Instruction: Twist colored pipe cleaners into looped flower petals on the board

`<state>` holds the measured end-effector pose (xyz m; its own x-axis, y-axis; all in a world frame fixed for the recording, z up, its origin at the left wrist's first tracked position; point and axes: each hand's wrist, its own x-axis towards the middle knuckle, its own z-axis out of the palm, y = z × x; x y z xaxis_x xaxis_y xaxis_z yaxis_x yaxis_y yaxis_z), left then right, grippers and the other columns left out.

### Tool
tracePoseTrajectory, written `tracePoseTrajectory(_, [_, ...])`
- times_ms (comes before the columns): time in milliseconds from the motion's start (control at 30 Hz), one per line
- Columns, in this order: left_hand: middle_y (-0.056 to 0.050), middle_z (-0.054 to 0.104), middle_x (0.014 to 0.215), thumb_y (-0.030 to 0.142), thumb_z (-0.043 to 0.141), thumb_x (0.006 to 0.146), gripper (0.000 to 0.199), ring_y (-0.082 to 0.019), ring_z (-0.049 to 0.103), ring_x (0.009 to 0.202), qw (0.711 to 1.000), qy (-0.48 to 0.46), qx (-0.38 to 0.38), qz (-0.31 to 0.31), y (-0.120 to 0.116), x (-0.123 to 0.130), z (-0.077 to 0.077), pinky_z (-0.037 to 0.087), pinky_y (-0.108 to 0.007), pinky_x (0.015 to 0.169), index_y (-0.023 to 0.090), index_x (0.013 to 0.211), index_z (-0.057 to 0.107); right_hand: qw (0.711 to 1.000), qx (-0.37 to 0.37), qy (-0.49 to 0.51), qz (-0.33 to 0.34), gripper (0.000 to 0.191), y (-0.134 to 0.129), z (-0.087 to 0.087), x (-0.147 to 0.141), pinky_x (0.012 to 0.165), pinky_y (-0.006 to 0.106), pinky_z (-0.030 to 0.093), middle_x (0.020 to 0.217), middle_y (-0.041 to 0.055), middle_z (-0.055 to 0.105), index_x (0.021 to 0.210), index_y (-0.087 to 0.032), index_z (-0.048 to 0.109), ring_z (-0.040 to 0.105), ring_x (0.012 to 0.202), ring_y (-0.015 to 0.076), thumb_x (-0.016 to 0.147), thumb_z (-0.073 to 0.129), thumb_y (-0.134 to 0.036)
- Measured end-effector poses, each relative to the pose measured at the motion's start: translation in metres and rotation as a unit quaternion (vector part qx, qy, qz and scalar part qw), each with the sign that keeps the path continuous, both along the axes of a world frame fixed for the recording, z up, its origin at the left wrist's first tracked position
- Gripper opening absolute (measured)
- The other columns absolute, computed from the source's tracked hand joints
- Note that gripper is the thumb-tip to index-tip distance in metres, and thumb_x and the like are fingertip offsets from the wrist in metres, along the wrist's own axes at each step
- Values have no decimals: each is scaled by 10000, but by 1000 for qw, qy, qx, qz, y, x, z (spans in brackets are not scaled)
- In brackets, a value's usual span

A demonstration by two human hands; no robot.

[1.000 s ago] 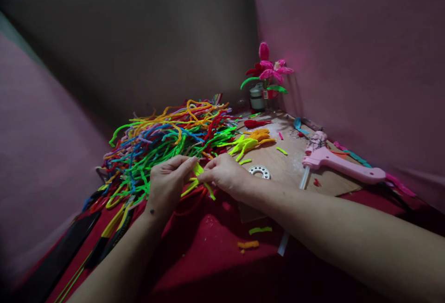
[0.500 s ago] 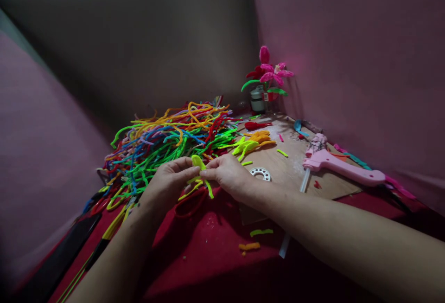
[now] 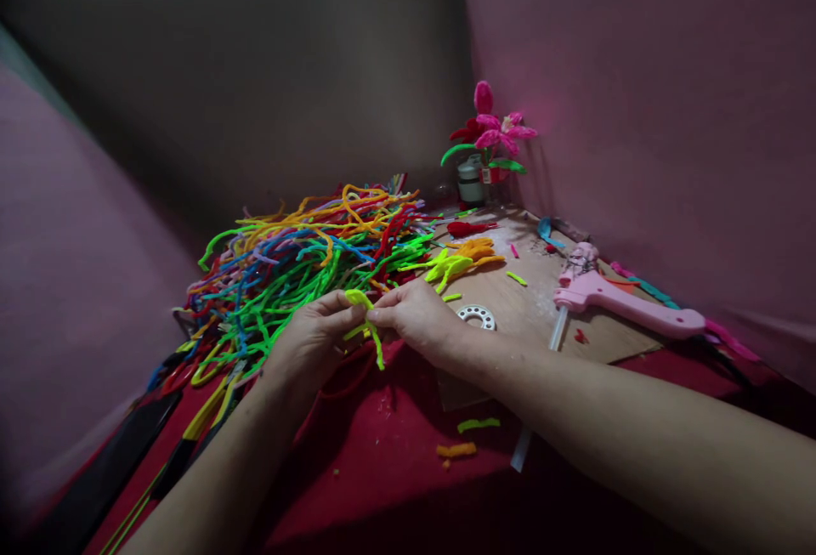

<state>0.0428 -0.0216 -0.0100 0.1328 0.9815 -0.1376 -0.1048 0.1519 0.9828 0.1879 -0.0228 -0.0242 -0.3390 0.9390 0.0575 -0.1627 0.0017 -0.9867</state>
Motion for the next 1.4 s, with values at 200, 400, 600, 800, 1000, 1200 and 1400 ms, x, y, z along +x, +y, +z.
tracePoseTrajectory(200, [18, 585, 616, 201, 752, 555, 262, -104, 568, 513, 999, -40, -12, 3, 0, 2, -5, 444, -208, 469, 137, 682, 533, 1000, 5, -1, 6, 226, -2, 4, 0, 476, 233, 253, 410, -50, 390, 422, -146, 477, 320, 435, 62, 621, 570, -196])
tracePoseTrajectory(400, [38, 561, 581, 178, 758, 538, 270, -95, 554, 507, 998, -61, -29, 14, -4, 6, 1, 447, -207, 471, 143, 634, 508, 1000, 9, -13, -11, 151, -2, 5, 0, 500, 232, 286, 452, -29, 473, 483, -131, 547, 380, 462, 73, 605, 587, -212])
tracePoseTrajectory(600, [5, 607, 648, 179, 753, 549, 230, -105, 576, 566, 999, -45, -16, -6, -4, 7, 3, 481, -237, 558, 133, 709, 595, 999, 10, -12, -31, 116, 0, 0, 0, 493, 237, 248, 454, -39, 453, 499, -131, 559, 339, 467, 69, 580, 576, -213])
tracePoseTrajectory(800, [7, 577, 591, 210, 716, 607, 163, -66, 493, 517, 993, 71, 93, -15, -5, 7, 0, 409, -190, 525, 113, 728, 664, 998, 18, -41, -40, 138, 0, -2, 1, 467, 241, 206, 413, -59, 373, 446, -144, 502, 270, 434, 58, 576, 535, -178])
tracePoseTrajectory(1000, [30, 546, 549, 232, 689, 630, 106, -43, 392, 450, 958, 196, 197, 73, -6, 15, 5, 307, -173, 429, 133, 644, 657, 999, 8, -16, -51, 145, 0, -4, 0, 447, 242, 224, 396, -56, 387, 439, -147, 503, 297, 412, 62, 574, 549, -165])
tracePoseTrajectory(1200, [46, 501, 514, 315, 632, 697, 163, -59, 400, 447, 952, 207, 219, 44, -6, 11, 9, 315, -173, 437, 163, 670, 581, 999, 1, -38, -32, 146, -2, 0, 0, 434, 244, 249, 397, -37, 433, 434, -149, 511, 334, 399, 67, 575, 547, -153])
tracePoseTrajectory(1400, [35, 526, 574, 287, 578, 739, 114, -83, 440, 515, 894, 307, 322, 55, -11, 7, 11, 361, -175, 523, 185, 690, 586, 996, 34, -74, -30, 162, -4, 3, 1, 443, 248, 272, 396, -21, 455, 419, -149, 526, 360, 413, 77, 580, 543, -159])
